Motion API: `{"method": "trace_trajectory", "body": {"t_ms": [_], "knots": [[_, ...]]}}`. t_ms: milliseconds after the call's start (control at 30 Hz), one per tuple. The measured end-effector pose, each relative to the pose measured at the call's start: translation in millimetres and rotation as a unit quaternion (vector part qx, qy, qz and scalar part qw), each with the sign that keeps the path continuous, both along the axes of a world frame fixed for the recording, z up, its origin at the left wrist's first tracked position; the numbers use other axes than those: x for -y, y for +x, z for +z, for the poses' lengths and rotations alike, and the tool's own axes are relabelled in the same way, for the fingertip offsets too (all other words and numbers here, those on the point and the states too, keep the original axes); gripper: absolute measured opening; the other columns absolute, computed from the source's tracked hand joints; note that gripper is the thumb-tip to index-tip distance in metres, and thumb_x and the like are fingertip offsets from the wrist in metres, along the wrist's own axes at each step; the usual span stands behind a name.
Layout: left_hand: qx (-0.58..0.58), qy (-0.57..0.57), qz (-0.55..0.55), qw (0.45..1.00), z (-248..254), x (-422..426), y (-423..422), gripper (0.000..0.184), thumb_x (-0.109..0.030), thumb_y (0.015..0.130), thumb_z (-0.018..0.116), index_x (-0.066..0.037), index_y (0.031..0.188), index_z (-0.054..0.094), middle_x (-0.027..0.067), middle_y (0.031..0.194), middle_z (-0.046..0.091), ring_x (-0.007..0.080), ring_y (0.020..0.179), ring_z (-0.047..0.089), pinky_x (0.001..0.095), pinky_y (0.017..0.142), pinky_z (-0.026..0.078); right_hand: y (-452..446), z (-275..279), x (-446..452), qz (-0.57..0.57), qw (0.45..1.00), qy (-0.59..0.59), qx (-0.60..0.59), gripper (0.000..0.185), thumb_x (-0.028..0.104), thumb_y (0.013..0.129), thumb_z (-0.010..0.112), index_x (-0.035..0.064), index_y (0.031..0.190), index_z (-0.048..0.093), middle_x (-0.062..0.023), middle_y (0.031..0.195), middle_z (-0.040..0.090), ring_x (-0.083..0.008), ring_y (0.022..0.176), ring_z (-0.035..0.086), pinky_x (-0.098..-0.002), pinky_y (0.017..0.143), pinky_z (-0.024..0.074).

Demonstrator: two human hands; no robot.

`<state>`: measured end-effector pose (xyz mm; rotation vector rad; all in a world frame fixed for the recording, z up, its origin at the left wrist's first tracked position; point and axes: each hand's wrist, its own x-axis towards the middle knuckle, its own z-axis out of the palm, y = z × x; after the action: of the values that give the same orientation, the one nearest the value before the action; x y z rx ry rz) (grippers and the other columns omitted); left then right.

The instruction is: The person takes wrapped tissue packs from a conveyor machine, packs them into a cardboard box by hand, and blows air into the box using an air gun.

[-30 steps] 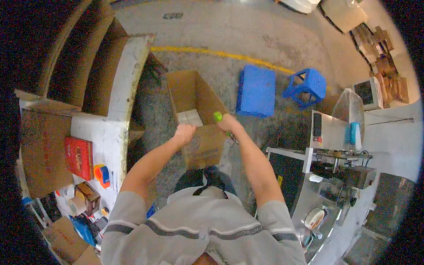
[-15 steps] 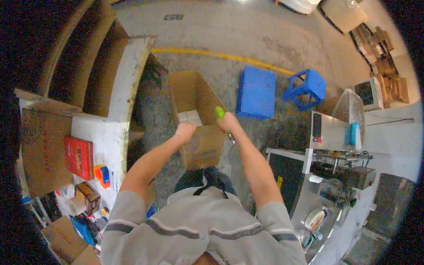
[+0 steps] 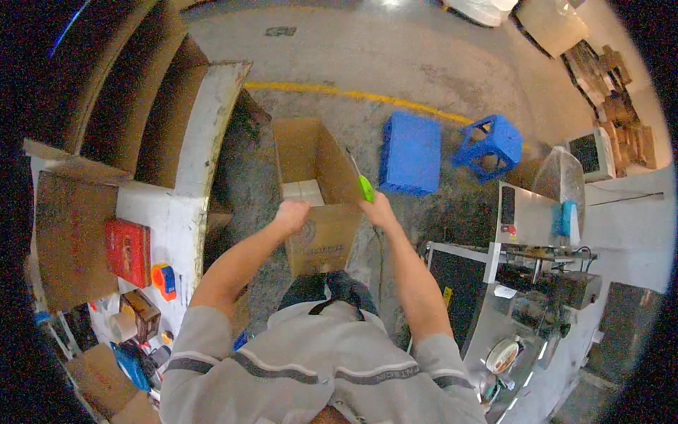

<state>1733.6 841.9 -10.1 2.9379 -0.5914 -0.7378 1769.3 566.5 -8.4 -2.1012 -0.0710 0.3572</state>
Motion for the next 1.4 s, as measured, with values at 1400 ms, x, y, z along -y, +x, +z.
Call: {"method": "trace_trajectory", "body": {"t_ms": [1400], "knots": [[0.003,0.051,0.014,0.999,-6.5,32.0,-61.4,0.03,-0.013,0.073,0.063,-0.008,0.102,0.056,0.011,0.097,0.066,0.0273,0.093,0.063,0.0372,0.078,0.052,-34.7,-3.1,-17.2,0.143,0.963,-0.014,-0.228,0.033,0.024,0.085,0.062,-0.0022,0.065,0.06,-0.0101,0.055,0.06,-0.016,0.048,0.059,-0.0302,0.044,0.0462]]}}
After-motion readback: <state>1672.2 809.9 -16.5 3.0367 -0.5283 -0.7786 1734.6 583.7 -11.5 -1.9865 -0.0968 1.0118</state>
